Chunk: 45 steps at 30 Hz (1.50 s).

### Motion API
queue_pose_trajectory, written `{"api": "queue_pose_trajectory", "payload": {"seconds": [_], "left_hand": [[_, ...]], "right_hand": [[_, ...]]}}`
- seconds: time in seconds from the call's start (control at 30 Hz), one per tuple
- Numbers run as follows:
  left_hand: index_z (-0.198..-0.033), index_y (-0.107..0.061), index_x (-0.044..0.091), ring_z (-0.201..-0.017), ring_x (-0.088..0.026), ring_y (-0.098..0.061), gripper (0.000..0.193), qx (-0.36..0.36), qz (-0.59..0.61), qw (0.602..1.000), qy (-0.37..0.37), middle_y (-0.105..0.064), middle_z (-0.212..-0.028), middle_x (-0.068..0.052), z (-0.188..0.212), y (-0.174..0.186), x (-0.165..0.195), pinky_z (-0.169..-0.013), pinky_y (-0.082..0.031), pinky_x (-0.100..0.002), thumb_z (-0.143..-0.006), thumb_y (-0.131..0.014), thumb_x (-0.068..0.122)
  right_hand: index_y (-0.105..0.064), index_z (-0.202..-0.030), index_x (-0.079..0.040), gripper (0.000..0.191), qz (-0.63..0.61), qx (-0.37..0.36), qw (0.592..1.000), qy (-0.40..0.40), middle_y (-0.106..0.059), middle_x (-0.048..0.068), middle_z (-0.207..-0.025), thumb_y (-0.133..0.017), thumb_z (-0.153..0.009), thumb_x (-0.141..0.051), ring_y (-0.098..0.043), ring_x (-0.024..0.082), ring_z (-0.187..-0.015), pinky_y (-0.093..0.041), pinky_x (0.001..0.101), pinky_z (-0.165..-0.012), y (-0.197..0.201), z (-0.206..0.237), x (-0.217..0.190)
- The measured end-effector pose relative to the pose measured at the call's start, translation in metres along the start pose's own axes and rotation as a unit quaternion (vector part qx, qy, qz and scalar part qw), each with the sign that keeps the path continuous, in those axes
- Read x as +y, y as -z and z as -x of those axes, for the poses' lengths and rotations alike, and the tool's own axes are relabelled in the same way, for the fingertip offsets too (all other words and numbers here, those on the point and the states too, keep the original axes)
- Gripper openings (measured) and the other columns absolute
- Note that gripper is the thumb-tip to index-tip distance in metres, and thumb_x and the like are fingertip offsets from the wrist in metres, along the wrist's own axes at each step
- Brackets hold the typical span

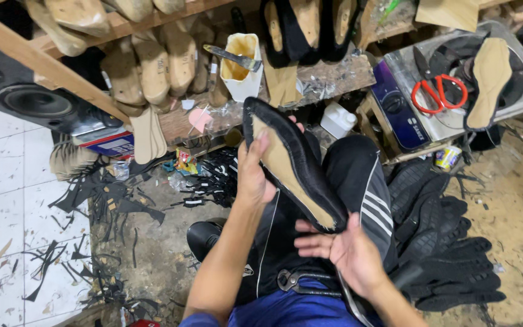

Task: The person sits on a low stool and assembles a black fabric flat shoe. They fit the upper over a wooden shoe last, press the insole into place, hammer the sole edge, trim excess material with red-handled scissors, and use pincers to pull and secure the upper edges around the last.

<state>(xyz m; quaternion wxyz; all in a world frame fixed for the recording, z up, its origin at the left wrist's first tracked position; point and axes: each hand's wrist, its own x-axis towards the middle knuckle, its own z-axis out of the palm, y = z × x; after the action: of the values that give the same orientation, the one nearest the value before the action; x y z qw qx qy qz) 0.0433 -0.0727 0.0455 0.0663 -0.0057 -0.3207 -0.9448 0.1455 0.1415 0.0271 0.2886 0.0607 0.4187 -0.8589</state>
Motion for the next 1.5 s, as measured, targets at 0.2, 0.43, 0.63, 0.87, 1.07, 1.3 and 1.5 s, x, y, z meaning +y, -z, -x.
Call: {"api": "queue_pose_trajectory", "payload": {"seconds": [0.2, 0.43, 0.63, 0.87, 1.07, 1.3, 1.5], "left_hand": [[-0.120, -0.065, -0.007, -0.096, -0.013, -0.069, 0.030, 0.013, -0.249, 0.962, -0.115, -0.072, -0.108, -0.009, -0.026, 0.018, 0.016, -0.092, -0.057, -0.029, -0.097, -0.075, 0.010], [-0.117, -0.066, -0.006, -0.093, -0.010, -0.069, 0.029, 0.022, -0.308, 0.944, -0.115, -0.072, -0.105, -0.006, -0.044, 0.022, 0.010, -0.087, -0.058, -0.025, -0.095, -0.076, 0.010], [-0.124, -0.064, -0.005, -0.094, -0.011, -0.069, 0.039, 0.003, -0.315, 0.945, -0.091, -0.073, -0.107, -0.006, -0.040, 0.023, 0.011, -0.088, -0.058, -0.026, -0.093, -0.079, 0.013], [-0.125, -0.066, -0.004, -0.099, -0.012, -0.068, 0.046, 0.006, -0.387, 0.914, -0.125, -0.074, -0.109, -0.007, -0.024, 0.006, 0.009, -0.092, -0.056, -0.028, -0.091, -0.080, 0.025], [-0.122, -0.069, 0.002, -0.111, -0.024, -0.069, 0.049, -0.158, -0.551, 0.793, -0.206, -0.073, -0.117, -0.014, -0.009, -0.033, 0.002, -0.101, -0.054, -0.036, -0.086, -0.084, 0.032], [-0.124, -0.068, 0.001, -0.101, -0.021, -0.069, 0.050, -0.204, -0.485, 0.840, -0.135, -0.074, -0.109, -0.011, 0.003, -0.036, -0.010, -0.096, -0.054, -0.035, -0.085, -0.082, 0.028], [-0.118, -0.068, -0.005, -0.093, -0.009, -0.067, 0.040, -0.091, -0.273, 0.957, 0.047, -0.073, -0.103, -0.005, 0.004, -0.016, -0.033, -0.087, -0.056, -0.027, -0.092, -0.077, 0.024]], "right_hand": [[-0.068, -0.094, -0.001, 0.031, 0.632, -0.079, 0.770, 0.033, -0.070, 0.012, -0.097, -0.080, -0.083, -0.028, -0.068, 0.026, -0.093, -0.055, 0.0400, -0.079, 0.001, 0.031, 0.045], [-0.073, -0.079, -0.001, 0.028, 0.669, -0.172, 0.718, 0.087, -0.061, 0.013, -0.102, -0.089, -0.072, -0.022, -0.061, 0.030, -0.096, -0.051, 0.0408, -0.076, 0.001, 0.026, 0.054], [-0.072, -0.074, 0.000, 0.029, 0.664, -0.169, 0.725, 0.072, -0.062, 0.010, -0.098, -0.090, -0.070, -0.022, -0.062, 0.028, -0.095, -0.051, 0.0397, -0.076, -0.004, 0.024, 0.045], [-0.075, -0.082, -0.004, 0.022, 0.631, -0.133, 0.764, 0.017, -0.066, 0.007, -0.094, -0.087, -0.078, -0.023, -0.069, 0.024, -0.083, -0.054, 0.0354, -0.072, -0.017, 0.015, 0.029], [-0.076, -0.087, -0.001, 0.013, 0.544, 0.162, 0.803, 0.181, -0.076, 0.006, -0.078, -0.075, -0.086, -0.014, -0.071, 0.015, -0.071, -0.056, 0.0291, -0.069, 0.013, -0.004, -0.007], [-0.067, -0.102, 0.004, 0.015, 0.309, 0.239, 0.887, 0.245, -0.072, 0.010, -0.089, -0.061, -0.104, -0.010, -0.069, 0.015, -0.082, -0.057, 0.0292, -0.082, 0.055, -0.007, -0.033], [-0.066, -0.108, 0.004, 0.015, 0.303, 0.233, 0.897, 0.221, -0.072, 0.012, -0.090, -0.061, -0.101, -0.008, -0.069, 0.017, -0.081, -0.059, 0.0319, -0.078, 0.055, -0.021, -0.019]]}}
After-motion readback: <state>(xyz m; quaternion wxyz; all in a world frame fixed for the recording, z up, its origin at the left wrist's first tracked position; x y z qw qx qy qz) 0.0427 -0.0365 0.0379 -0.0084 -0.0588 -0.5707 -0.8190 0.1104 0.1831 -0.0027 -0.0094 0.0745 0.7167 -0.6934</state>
